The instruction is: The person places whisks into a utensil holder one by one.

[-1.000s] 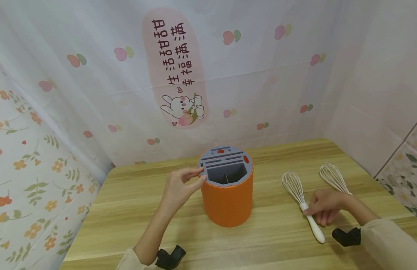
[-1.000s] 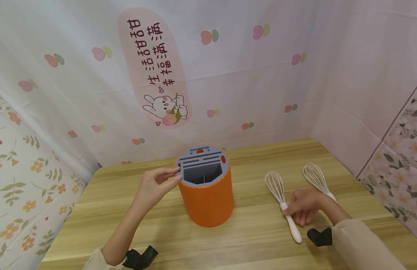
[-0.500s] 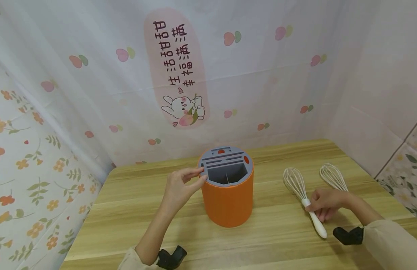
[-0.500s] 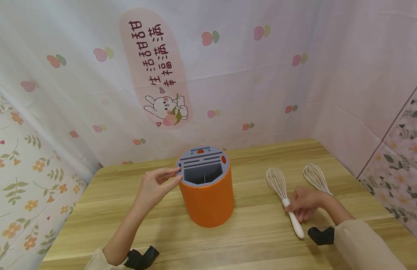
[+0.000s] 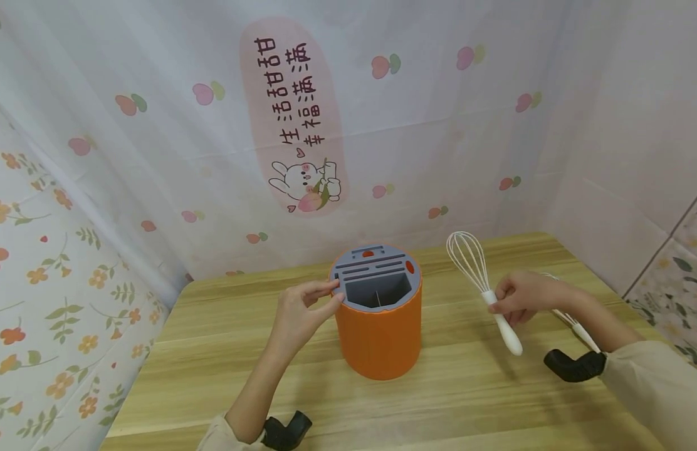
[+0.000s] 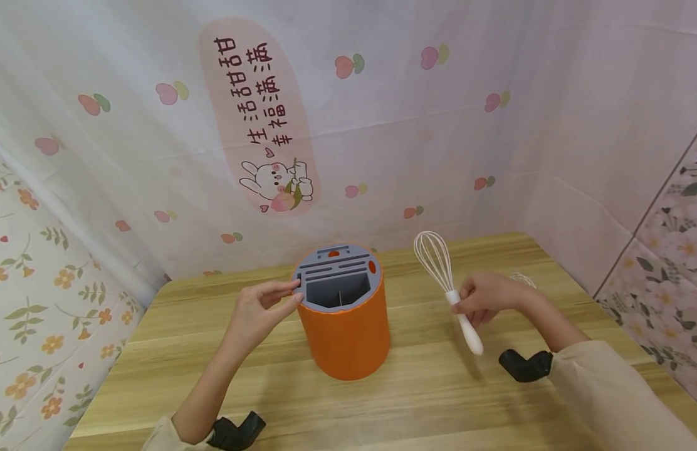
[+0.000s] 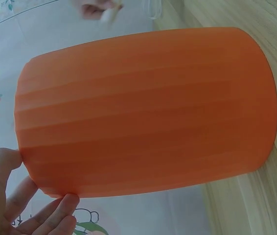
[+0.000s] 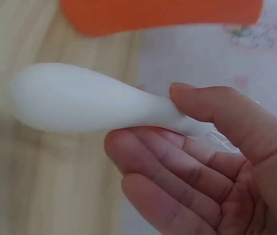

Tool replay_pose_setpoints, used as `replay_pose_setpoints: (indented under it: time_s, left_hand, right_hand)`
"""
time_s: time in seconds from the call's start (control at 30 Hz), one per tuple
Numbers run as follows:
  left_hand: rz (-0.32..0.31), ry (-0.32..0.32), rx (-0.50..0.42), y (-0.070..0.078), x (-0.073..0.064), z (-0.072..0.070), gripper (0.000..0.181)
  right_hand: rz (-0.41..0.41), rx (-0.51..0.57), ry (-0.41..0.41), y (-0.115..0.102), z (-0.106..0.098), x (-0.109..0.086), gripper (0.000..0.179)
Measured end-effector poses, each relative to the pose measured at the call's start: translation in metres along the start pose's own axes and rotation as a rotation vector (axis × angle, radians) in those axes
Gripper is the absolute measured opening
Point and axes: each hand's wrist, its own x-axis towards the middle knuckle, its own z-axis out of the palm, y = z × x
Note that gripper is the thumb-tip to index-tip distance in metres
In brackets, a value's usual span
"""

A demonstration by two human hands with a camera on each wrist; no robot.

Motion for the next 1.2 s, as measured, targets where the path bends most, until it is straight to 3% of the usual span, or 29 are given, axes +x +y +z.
replay_pose_setpoints:
  time_s: [0.33,0.77,1.03,1.2]
  left_hand:
    - [-0.016,0.008,0.008,-0.002,-0.001,-0.003,0.026]
    - [0.01,0.007,-0.002,-0.003,-0.001,-0.003,0.027]
    - [0.008,0.013,0.0,0.0,0.0,-0.002,0.027]
    - [0.029,0.004,-0.006,0.022,-0.005,-0.003,0.026]
  right_hand:
    - [-0.101,-0.098,0.055,-0.084,-0.008,0.019,0.024]
    - [-0.361,-0.301,0.007,-0.179,0.006,0.046,0.008]
    - [-0.449,-0.399,-0.055,-0.214,0.017,0.065,0.008]
    - [-0.508,-0.405,-0.076,-0.219,0.028,0.08,0.007]
